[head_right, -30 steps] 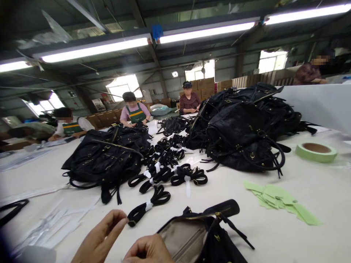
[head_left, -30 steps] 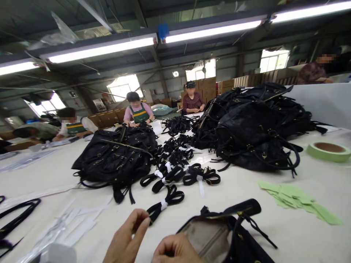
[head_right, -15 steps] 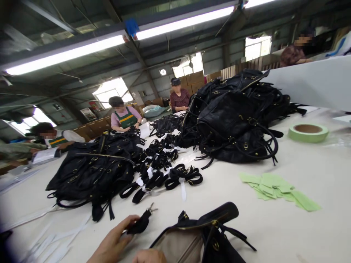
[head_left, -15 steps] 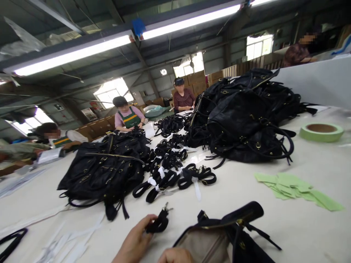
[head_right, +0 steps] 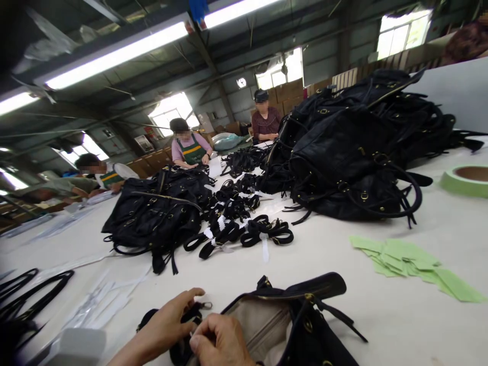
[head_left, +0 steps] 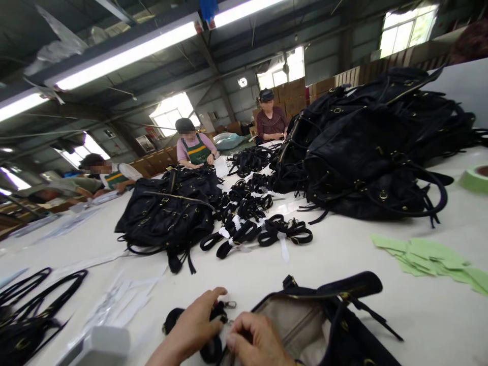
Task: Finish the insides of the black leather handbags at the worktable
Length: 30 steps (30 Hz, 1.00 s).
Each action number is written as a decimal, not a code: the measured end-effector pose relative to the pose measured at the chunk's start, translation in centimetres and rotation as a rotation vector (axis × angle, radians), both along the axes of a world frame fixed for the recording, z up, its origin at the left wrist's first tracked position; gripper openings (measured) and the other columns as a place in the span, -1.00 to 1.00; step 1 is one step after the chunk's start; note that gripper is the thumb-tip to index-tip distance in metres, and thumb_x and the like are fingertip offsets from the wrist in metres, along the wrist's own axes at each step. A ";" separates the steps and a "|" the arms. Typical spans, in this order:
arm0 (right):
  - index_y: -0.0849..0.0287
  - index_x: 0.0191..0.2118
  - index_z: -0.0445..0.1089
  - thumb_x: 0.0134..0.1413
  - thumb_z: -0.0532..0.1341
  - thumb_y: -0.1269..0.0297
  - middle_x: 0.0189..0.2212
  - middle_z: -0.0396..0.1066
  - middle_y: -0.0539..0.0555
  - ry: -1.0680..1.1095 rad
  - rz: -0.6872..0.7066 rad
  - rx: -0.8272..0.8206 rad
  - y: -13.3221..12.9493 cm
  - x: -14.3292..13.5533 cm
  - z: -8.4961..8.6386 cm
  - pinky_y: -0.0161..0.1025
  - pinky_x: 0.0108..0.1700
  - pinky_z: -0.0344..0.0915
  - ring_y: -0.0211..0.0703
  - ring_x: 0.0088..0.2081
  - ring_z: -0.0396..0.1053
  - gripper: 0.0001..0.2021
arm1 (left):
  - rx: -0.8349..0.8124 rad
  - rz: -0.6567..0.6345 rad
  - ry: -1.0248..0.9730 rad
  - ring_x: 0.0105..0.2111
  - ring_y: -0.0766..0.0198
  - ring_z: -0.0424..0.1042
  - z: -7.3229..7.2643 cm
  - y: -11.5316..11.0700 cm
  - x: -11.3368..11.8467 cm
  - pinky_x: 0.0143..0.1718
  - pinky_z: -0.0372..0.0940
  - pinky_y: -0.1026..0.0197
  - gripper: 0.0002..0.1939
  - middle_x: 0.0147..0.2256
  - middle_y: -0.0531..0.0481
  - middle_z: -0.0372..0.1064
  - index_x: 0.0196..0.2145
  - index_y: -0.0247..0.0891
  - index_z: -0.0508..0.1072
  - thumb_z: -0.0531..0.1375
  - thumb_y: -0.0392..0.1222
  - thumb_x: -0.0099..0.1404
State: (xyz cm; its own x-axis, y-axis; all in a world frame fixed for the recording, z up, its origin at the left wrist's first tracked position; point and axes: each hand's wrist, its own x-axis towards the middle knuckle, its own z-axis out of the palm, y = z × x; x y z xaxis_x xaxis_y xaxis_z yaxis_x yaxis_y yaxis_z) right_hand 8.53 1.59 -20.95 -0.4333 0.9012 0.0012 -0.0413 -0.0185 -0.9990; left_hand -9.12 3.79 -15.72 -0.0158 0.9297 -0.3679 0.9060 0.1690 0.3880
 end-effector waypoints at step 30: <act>0.27 -0.50 0.39 -0.02 0.18 0.34 -0.59 0.33 -0.02 0.002 0.002 -0.011 -0.5 0.7 1.5 -0.35 -0.42 0.12 -0.25 -0.48 0.25 -0.87 | 0.149 0.455 -0.625 -0.39 0.24 0.30 2.5 -4.2 0.6 -0.44 0.21 0.26 -0.51 -0.38 0.00 0.37 -0.36 -0.25 0.32 0.11 0.30 0.17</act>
